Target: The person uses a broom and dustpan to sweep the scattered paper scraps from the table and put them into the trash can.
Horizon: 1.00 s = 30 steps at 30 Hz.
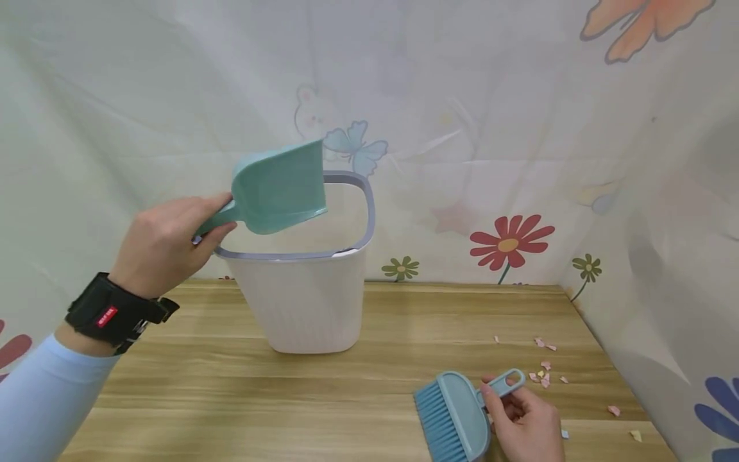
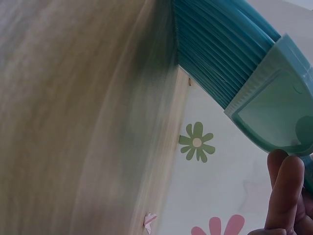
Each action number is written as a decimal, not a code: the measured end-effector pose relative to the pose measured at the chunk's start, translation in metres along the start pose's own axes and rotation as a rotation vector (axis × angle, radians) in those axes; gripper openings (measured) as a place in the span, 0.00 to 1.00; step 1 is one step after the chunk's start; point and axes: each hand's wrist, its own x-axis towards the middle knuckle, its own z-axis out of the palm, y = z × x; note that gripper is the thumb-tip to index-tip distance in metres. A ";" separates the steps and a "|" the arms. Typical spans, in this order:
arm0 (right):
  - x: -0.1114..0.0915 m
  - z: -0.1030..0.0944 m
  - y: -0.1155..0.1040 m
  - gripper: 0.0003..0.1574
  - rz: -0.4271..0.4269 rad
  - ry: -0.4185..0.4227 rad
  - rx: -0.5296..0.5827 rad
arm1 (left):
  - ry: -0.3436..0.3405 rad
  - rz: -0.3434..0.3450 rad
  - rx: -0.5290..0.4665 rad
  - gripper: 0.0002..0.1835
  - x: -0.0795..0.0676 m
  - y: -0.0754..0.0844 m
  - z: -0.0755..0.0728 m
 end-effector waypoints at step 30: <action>-0.001 -0.005 0.010 0.08 -0.016 0.018 0.190 | -0.378 -0.552 -0.983 0.17 -0.105 0.091 -0.018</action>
